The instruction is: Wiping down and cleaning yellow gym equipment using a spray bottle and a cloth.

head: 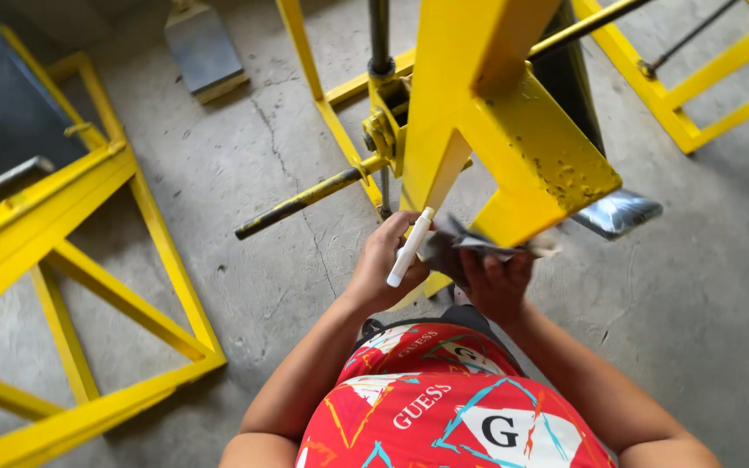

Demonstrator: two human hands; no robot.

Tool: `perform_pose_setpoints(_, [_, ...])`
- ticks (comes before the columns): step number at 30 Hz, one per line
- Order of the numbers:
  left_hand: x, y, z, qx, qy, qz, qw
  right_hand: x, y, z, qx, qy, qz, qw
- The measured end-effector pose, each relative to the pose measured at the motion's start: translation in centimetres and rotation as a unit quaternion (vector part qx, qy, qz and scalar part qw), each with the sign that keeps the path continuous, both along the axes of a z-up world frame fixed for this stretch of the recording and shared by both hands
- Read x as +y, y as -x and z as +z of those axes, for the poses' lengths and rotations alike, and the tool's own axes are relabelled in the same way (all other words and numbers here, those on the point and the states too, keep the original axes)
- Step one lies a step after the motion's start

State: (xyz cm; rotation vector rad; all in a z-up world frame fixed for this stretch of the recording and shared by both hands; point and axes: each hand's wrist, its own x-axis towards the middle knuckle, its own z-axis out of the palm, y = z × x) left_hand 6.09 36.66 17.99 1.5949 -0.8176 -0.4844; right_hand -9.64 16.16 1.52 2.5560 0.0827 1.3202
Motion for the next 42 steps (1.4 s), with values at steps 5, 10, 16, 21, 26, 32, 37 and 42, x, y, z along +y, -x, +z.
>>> perform_pose_setpoints(5, [-0.1,-0.6,-0.5,0.038,-0.052,0.002,0.998,2.9,0.5,-5.1,0.110,-0.032,-0.133,0.984])
perform_pose_setpoints(10, [-0.1,-1.0,-0.5,0.040,-0.043,-0.038,0.998,4.1,-2.5,11.4,0.090,-0.050,-0.208,0.973])
perform_pose_setpoints(16, [-1.2,-1.1,-3.6,0.054,-0.039,-0.069,0.995,4.4,-4.4,16.3,-0.024,-0.051,-0.200,0.978])
perform_pose_setpoints(21, [-1.7,-1.6,-2.4,0.024,-0.042,-0.067,0.997,4.0,-2.4,3.4,-0.008,0.001,-0.194,0.981])
perform_pose_setpoints(26, [-2.0,-1.9,-4.6,0.029,-0.072,-0.079,0.994,4.1,0.9,-7.3,0.178,-0.097,-0.154,0.967])
perform_pose_setpoints(32, [-2.2,-2.0,-4.7,-0.046,-0.006,-0.087,0.995,1.9,-1.6,0.3,0.093,-0.165,-0.080,0.979])
perform_pose_setpoints(37, [-2.4,-1.2,-1.6,-0.010,-0.045,-0.099,0.994,1.9,-3.3,9.9,-0.021,-0.218,-0.012,0.976])
perform_pose_setpoints(42, [-2.3,-0.9,-1.9,-0.007,-0.014,-0.107,0.994,4.9,-4.5,12.2,-0.123,-0.249,-0.016,0.961])
